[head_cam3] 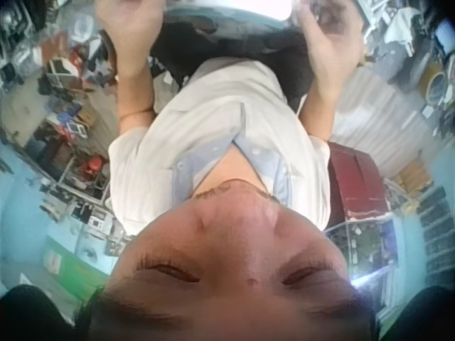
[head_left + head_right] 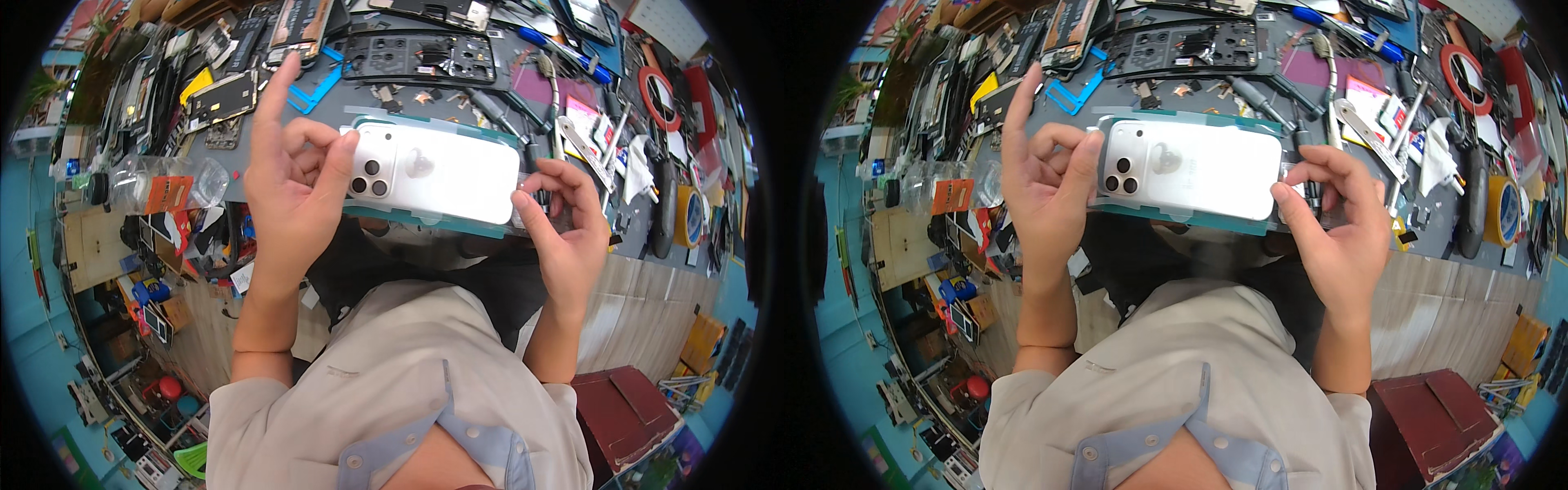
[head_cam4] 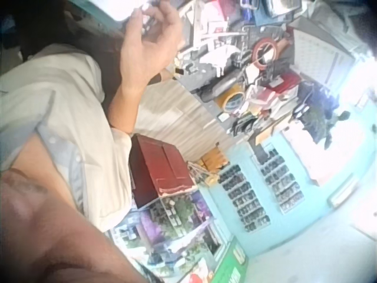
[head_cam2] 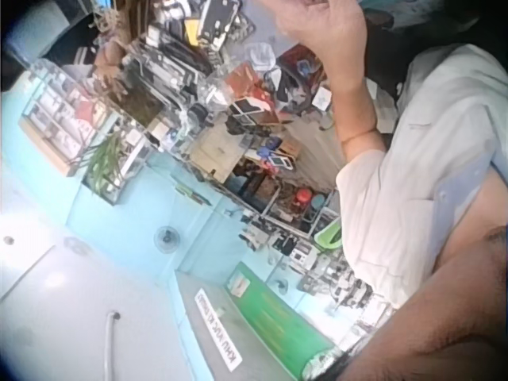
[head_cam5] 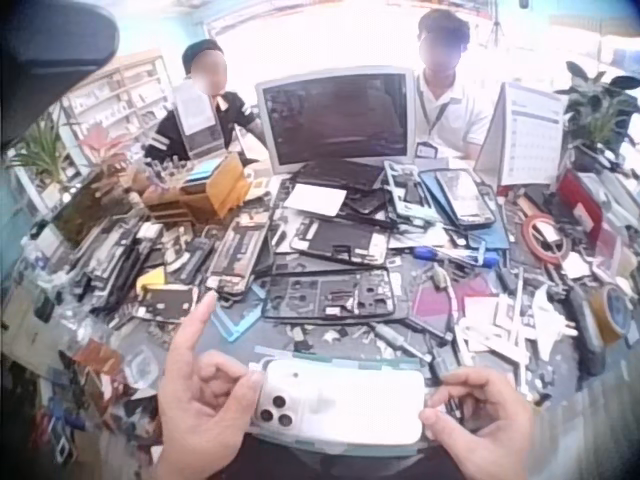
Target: The person applies a screen protector to a white smartphone. They align the film, smooth it with a squeegee, and peel off the backing layers. The phone remains on the workbench throughout.
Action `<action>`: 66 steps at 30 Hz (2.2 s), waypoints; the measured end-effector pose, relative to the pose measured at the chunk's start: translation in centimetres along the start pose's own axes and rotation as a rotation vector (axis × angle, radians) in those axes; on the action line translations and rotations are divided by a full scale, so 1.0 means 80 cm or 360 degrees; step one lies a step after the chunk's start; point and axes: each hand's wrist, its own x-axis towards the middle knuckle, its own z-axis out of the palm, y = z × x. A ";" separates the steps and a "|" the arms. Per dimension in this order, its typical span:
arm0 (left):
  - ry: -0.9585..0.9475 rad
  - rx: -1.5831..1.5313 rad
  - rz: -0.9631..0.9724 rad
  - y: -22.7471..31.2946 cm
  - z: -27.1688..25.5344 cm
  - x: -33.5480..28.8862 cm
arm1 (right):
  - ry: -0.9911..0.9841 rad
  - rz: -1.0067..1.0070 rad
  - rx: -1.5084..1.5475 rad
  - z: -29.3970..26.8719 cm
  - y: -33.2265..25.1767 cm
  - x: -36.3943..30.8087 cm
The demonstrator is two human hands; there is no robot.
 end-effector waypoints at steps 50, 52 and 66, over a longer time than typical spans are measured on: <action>-0.0383 0.0959 0.0558 -0.027 -0.028 0.006 | -0.0044 0.0067 0.0100 -0.002 -0.003 -0.003; -0.0398 0.0958 0.0558 -0.028 -0.028 0.006 | -0.0042 0.0060 0.0109 -0.002 -0.002 -0.003; -0.0323 0.0785 0.0349 -0.025 -0.031 0.008 | -0.0070 0.0099 0.0101 -0.004 -0.009 -0.001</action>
